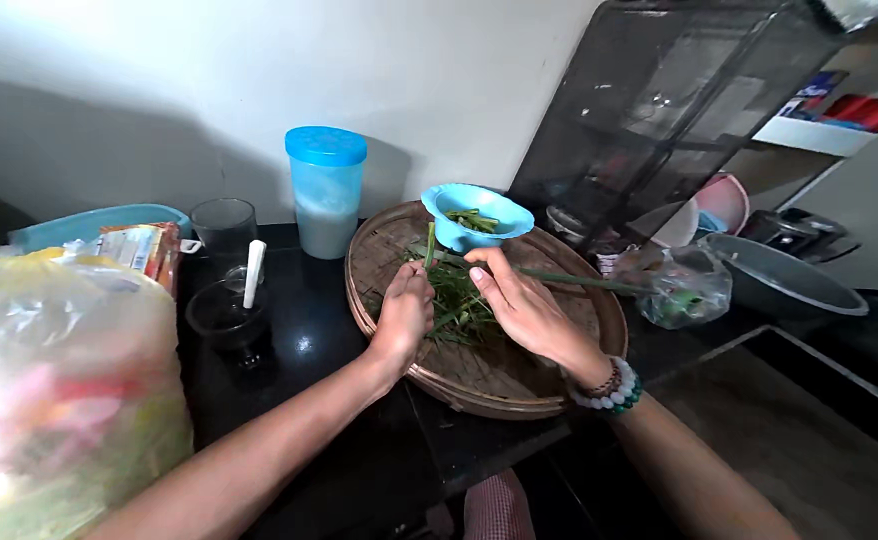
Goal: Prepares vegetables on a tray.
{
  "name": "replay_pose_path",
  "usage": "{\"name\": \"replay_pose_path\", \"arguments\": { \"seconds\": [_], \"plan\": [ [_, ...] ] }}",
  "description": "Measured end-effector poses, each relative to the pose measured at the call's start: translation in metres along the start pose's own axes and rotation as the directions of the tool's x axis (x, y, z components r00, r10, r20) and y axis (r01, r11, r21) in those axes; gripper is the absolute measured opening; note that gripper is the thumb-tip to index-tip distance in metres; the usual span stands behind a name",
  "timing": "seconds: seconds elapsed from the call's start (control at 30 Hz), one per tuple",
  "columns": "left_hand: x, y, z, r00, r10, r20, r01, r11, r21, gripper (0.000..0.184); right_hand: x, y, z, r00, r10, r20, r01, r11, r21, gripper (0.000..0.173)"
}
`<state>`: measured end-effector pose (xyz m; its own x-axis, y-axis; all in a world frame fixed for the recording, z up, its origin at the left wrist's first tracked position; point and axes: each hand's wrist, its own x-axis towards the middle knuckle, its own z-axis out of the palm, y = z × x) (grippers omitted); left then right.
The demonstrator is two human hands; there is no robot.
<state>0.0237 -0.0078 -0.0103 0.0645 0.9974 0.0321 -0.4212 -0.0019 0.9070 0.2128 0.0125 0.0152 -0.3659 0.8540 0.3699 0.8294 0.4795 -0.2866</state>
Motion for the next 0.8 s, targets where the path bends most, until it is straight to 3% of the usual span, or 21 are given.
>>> {"name": "replay_pose_path", "arguments": {
  "seconds": [0.1,0.27,0.47,0.6,0.7,0.8],
  "plan": [
    [0.000,-0.001,0.000,1.000,-0.010,0.011,0.010,1.000,0.005,0.029,0.000,-0.013,0.004,0.985,-0.150,-0.081,0.146,0.988,-0.056,0.044],
    [0.003,-0.004,-0.001,1.000,-0.002,-0.006,0.003,0.994,0.106,0.022,0.008,-0.012,0.017,0.964,-0.248,-0.096,0.225,0.952,-0.206,0.042],
    [0.004,-0.005,-0.003,1.000,-0.002,-0.025,0.007,0.981,0.194,0.025,0.027,-0.011,0.013,0.975,-0.207,-0.080,0.181,0.950,-0.255,0.041],
    [-0.010,-0.004,0.000,0.996,-0.009,0.085,-0.010,0.975,0.220,0.033,0.045,0.022,-0.005,0.986,-0.099,-0.131,0.085,0.991,-0.106,0.038],
    [-0.004,0.002,-0.001,0.998,-0.036,0.049,0.033,0.997,0.073,0.029,0.045,0.022,-0.009,0.976,-0.141,-0.168,0.143,0.990,-0.003,0.041],
    [0.001,-0.001,0.001,0.999,-0.047,0.014,0.046,0.994,0.096,0.024,0.021,0.002,-0.003,0.968,-0.212,-0.137,0.206,0.977,-0.059,0.041]
  ]
}}
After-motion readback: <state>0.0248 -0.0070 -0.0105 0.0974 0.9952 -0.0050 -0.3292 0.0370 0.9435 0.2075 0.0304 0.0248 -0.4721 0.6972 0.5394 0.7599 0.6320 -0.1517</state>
